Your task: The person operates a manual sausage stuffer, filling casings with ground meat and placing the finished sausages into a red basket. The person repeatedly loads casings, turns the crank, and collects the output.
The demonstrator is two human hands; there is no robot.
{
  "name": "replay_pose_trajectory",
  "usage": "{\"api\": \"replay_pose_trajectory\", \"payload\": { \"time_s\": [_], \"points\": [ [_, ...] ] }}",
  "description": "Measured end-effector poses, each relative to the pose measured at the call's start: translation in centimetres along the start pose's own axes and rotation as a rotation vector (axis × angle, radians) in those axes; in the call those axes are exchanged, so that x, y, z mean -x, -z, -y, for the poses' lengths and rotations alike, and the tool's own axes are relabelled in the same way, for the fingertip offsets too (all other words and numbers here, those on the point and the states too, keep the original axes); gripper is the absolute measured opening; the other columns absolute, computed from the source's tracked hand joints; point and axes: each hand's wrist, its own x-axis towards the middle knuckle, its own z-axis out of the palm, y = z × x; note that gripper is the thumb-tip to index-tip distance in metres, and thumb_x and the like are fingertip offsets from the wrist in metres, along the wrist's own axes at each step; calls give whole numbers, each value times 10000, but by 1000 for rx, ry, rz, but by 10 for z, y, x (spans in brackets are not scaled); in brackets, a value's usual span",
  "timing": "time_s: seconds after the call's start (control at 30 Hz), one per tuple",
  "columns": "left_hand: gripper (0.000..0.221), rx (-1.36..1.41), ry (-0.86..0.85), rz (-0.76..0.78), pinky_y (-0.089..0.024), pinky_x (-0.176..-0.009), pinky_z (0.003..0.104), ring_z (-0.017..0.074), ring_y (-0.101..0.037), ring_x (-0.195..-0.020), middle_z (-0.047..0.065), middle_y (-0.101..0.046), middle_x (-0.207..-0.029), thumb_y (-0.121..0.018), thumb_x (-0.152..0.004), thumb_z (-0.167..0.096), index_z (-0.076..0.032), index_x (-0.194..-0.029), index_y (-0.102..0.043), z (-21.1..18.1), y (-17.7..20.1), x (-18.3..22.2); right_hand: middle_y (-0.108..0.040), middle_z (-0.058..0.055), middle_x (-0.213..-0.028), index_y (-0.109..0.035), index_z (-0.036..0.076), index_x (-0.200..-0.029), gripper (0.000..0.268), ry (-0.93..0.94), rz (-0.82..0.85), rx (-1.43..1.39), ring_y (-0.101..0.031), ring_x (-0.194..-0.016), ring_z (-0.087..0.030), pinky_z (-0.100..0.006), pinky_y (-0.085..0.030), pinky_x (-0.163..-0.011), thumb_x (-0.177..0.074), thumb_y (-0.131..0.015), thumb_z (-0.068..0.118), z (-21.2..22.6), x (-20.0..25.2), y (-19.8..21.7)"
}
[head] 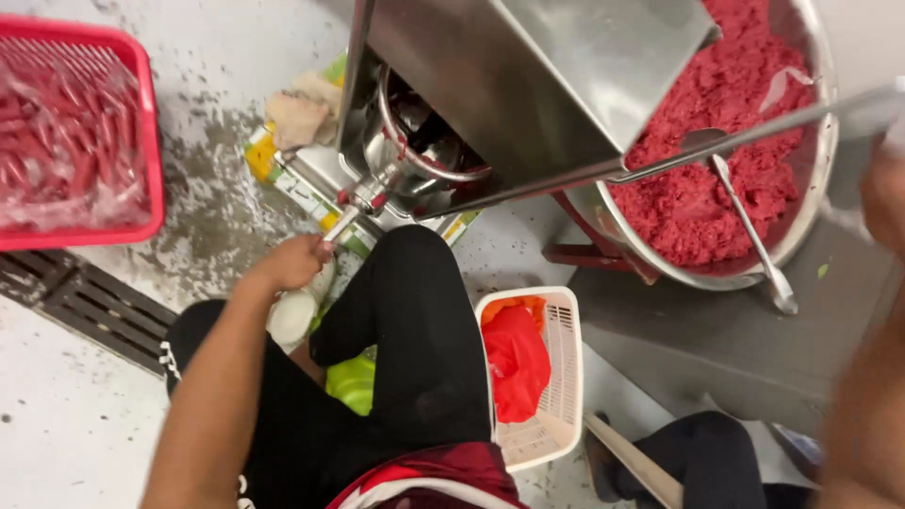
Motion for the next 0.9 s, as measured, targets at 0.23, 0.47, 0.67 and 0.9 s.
{"api": "replay_pose_trajectory", "payload": {
  "time_s": [0.23,0.47,0.67,0.9],
  "points": [
    [336,513,223,138,-392,-513,353,211,-441,-572,74,-519,-749,-458,-1104,-337,-76,-925,-574,-3,11,38,-683,-151,-676,-816,113,-937,471,446,-823,1144,-711,-610,-423,-475,-571,-543,-1075,-671,539,237,96,-156],
    [367,290,82,53,-421,-637,408,243,-511,-694,104,-588,-836,-433,-1079,-368,-93,-883,-575,43,-19,39,-615,-211,-697,-667,-9,-795,454,251,-426,786,-615,-651,-422,-540,-480,-588,-1047,-647,367,281,118,-143],
    [459,-353,157,29,-554,-829,521,399,-681,-981,200,-718,-1100,-373,-1074,-382,-48,-1091,-687,9,-1,90,-696,-87,-1187,-653,121,-1320,313,232,143,-5,-678,-1010,-228,-338,-538,-932,-1024,-649,225,250,126,-72],
    [422,-288,459,-484,-594,-835,531,392,-704,-1058,214,-680,-1196,-663,-936,-392,-58,-1194,-681,29,94,127,-818,-2,-1125,-750,124,-1153,341,677,510,112,-758,-984,-131,-323,-553,-878,-965,-624,379,306,380,-330]
  ]
}}
